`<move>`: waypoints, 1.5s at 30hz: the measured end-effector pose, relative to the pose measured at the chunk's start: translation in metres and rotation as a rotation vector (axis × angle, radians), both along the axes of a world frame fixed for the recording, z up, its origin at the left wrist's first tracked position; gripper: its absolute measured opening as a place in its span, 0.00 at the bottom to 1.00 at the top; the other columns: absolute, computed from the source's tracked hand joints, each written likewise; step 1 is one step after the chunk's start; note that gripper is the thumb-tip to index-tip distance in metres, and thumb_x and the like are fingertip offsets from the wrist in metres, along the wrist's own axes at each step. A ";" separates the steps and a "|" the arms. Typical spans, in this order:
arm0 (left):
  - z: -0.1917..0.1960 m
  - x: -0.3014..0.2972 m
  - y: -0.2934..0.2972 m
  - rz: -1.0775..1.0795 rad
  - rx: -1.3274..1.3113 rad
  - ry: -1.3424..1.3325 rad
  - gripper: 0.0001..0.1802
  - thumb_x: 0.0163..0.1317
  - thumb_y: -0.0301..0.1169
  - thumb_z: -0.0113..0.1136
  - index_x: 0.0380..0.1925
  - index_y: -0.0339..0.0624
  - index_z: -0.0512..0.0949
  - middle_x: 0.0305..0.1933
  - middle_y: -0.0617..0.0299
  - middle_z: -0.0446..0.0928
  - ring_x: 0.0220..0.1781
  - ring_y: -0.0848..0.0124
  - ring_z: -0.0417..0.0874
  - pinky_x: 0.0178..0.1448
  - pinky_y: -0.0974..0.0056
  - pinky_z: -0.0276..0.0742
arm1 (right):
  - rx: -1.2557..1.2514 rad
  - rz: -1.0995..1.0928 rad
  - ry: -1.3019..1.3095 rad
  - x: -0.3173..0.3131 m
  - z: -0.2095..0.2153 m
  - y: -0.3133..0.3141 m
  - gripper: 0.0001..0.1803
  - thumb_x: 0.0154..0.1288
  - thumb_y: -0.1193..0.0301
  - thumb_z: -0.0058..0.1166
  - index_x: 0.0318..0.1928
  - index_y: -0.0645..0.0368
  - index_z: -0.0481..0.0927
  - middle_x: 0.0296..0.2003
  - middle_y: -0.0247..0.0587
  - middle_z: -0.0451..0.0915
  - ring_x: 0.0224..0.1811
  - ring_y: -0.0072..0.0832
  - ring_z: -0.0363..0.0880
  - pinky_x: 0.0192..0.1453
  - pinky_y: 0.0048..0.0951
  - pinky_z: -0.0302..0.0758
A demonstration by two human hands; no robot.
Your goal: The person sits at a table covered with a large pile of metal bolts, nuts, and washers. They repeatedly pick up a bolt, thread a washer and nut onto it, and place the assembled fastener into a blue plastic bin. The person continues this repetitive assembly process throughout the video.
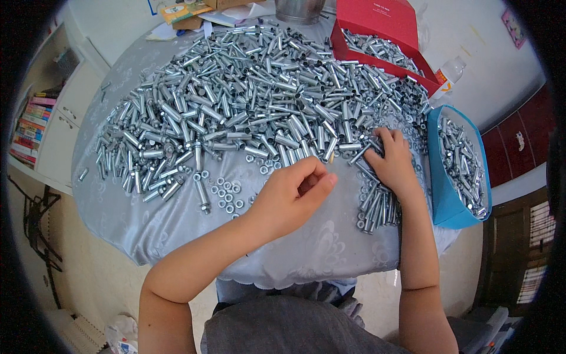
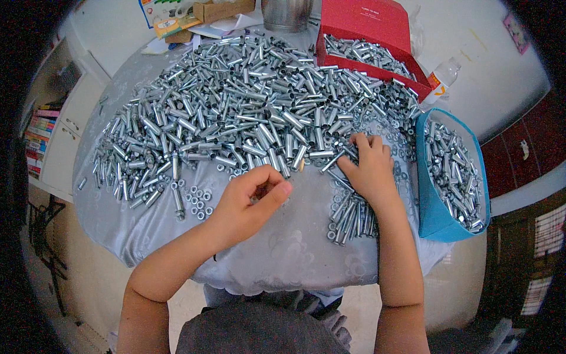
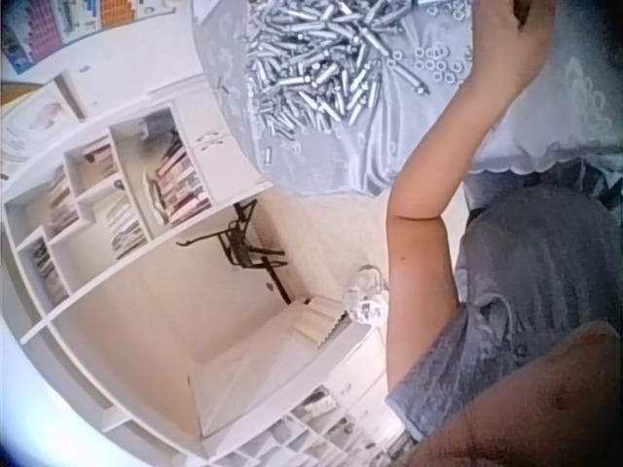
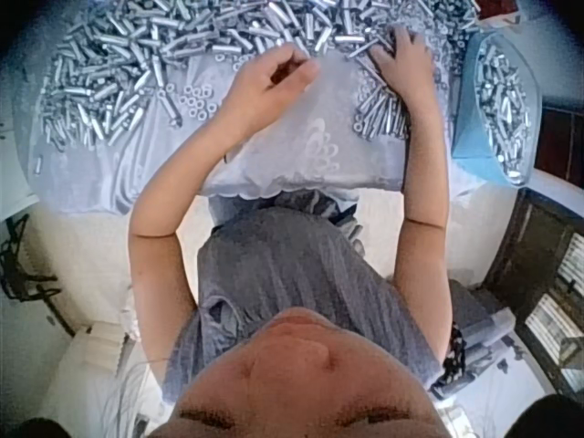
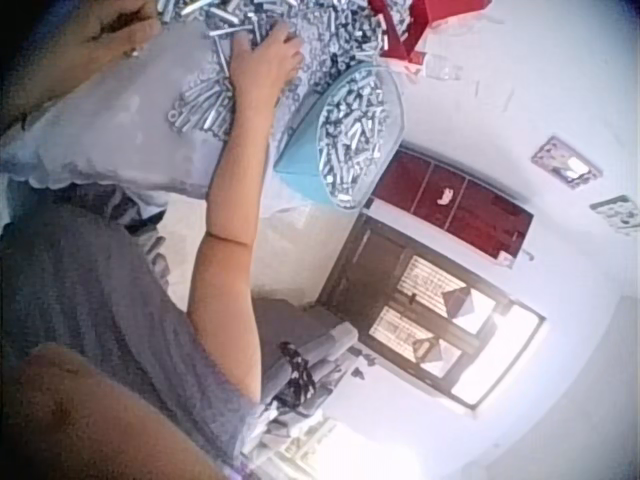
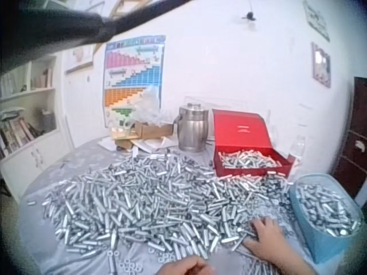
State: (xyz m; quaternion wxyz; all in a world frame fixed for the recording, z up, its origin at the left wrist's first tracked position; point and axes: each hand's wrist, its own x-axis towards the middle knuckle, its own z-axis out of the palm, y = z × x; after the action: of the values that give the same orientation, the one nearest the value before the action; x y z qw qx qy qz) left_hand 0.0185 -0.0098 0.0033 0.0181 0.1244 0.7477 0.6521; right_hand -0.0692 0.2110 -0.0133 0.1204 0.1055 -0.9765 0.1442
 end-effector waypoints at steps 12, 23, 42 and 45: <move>0.000 -0.001 -0.002 -0.016 0.012 -0.085 0.09 0.60 0.32 0.53 0.26 0.38 0.71 0.21 0.71 0.67 0.23 0.85 0.64 0.27 0.77 0.61 | -0.017 0.146 0.003 0.006 0.008 -0.007 0.17 0.48 0.70 0.55 0.42 0.58 0.71 0.36 0.49 0.72 0.39 0.48 0.72 0.43 0.41 0.70; -0.002 -0.003 -0.002 -0.033 0.098 -0.130 0.08 0.60 0.32 0.54 0.27 0.39 0.71 0.22 0.73 0.66 0.25 0.86 0.63 0.28 0.78 0.59 | -0.079 -0.013 -0.008 0.000 0.009 -0.008 0.15 0.57 0.65 0.51 0.42 0.60 0.71 0.33 0.57 0.76 0.35 0.50 0.75 0.38 0.42 0.71; 0.004 -0.011 -0.015 0.133 0.170 -0.018 0.10 0.62 0.33 0.50 0.28 0.38 0.72 0.20 0.73 0.67 0.21 0.85 0.63 0.24 0.76 0.58 | -1.267 0.300 -0.018 0.015 0.033 -0.038 0.08 0.66 0.67 0.44 0.38 0.58 0.68 0.24 0.30 0.71 0.18 0.13 0.64 0.16 0.14 0.59; 0.001 -0.012 -0.017 0.193 -0.145 0.145 0.10 0.63 0.33 0.48 0.28 0.37 0.71 0.20 0.66 0.69 0.20 0.78 0.67 0.25 0.71 0.61 | -1.191 0.307 -0.303 0.032 0.033 -0.055 0.08 0.66 0.66 0.44 0.37 0.57 0.68 0.24 0.30 0.71 0.19 0.13 0.64 0.17 0.15 0.60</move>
State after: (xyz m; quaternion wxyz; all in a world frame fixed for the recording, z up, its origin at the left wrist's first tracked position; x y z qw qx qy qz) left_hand 0.0065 -0.0263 0.0047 -0.0899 0.0968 0.8007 0.5844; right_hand -0.0373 0.1560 0.0194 -0.0032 0.1379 -0.7088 0.6918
